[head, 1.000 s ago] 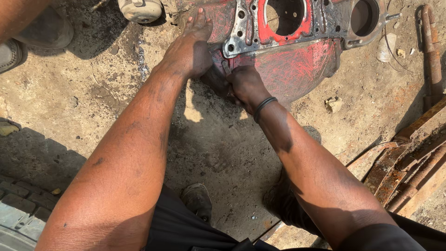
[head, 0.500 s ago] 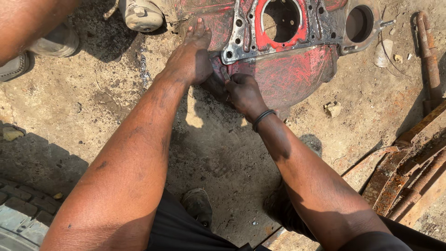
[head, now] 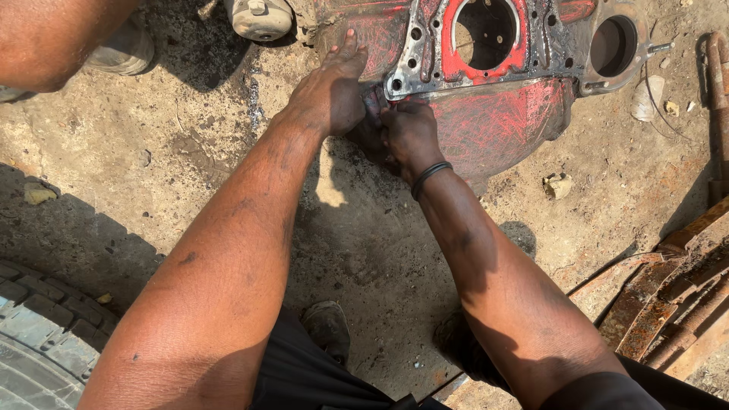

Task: The person uses a metal scraper to remove old gasket material and residue from the surface of a red engine block. They work methodically along the edges and bolt holes, occasionally using their hands to wipe away debris.

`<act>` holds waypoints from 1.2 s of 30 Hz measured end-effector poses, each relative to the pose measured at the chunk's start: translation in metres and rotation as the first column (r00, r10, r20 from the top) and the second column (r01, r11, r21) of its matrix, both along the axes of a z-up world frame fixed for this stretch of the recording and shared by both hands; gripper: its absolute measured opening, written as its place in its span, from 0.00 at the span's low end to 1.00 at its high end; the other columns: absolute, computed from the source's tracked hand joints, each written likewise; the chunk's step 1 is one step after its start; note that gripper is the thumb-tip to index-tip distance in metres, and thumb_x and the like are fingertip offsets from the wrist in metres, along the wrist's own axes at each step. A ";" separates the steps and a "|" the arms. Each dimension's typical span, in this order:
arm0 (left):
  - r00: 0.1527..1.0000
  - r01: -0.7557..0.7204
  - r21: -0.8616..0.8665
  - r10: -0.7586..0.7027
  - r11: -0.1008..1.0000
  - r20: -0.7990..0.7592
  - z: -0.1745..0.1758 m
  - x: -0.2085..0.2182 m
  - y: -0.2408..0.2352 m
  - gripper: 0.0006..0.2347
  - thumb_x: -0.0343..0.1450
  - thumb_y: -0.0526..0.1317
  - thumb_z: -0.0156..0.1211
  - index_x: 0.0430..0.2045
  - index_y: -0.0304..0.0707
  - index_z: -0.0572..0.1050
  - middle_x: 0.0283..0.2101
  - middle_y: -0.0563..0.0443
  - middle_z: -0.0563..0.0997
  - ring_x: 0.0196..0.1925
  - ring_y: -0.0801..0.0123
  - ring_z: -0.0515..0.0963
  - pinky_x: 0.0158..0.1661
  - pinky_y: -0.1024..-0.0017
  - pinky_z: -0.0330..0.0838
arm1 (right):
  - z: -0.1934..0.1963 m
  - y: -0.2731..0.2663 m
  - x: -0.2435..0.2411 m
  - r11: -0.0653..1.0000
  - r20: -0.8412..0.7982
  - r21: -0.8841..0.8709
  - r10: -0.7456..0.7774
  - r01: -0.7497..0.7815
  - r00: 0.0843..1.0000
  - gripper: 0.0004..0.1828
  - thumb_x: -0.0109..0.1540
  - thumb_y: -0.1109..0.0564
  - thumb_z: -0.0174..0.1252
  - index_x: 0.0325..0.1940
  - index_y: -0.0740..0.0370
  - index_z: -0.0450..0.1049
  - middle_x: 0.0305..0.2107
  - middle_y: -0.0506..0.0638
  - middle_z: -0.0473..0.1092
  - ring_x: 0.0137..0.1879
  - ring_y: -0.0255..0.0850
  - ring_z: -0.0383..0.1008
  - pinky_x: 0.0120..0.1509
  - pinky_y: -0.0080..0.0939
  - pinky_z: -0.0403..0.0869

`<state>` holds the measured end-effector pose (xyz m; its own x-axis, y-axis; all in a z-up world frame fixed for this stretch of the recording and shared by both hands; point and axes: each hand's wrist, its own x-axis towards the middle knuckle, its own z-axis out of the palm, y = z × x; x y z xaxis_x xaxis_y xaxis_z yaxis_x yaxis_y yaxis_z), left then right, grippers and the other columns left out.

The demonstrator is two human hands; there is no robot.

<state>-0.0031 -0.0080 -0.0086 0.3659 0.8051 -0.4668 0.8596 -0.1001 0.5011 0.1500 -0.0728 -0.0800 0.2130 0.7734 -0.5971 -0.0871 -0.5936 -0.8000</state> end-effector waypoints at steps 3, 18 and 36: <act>1.000 0.007 -0.056 -0.006 0.998 0.011 0.004 -0.001 0.000 0.38 0.67 0.24 0.56 0.75 0.42 0.47 0.78 0.44 0.44 0.79 0.52 0.44 0.74 0.53 0.44 | 0.014 0.016 0.012 0.926 0.372 0.318 0.073 -0.201 0.925 0.13 0.66 0.58 0.59 0.28 0.65 0.77 0.18 0.45 0.71 0.22 0.29 0.68 0.24 0.33 0.67; 0.995 -0.080 0.180 0.069 0.980 0.071 0.006 0.005 0.001 0.14 0.68 0.26 0.58 0.47 0.31 0.79 0.56 0.38 0.78 0.60 0.54 0.78 0.62 0.57 0.71 | 0.017 -0.045 0.025 0.988 -0.206 0.150 0.055 -0.024 0.977 0.09 0.70 0.59 0.50 0.37 0.63 0.72 0.21 0.48 0.71 0.21 0.37 0.70 0.26 0.36 0.69; 0.919 -0.385 -0.037 0.387 0.922 0.071 -0.002 -0.021 0.006 0.16 0.74 0.47 0.63 0.23 0.30 0.81 0.28 0.41 0.83 0.29 0.61 0.83 0.39 0.55 0.74 | 0.005 -0.069 0.015 0.975 0.016 0.085 0.207 -0.207 0.978 0.09 0.67 0.60 0.54 0.37 0.66 0.77 0.20 0.46 0.70 0.23 0.34 0.68 0.26 0.36 0.70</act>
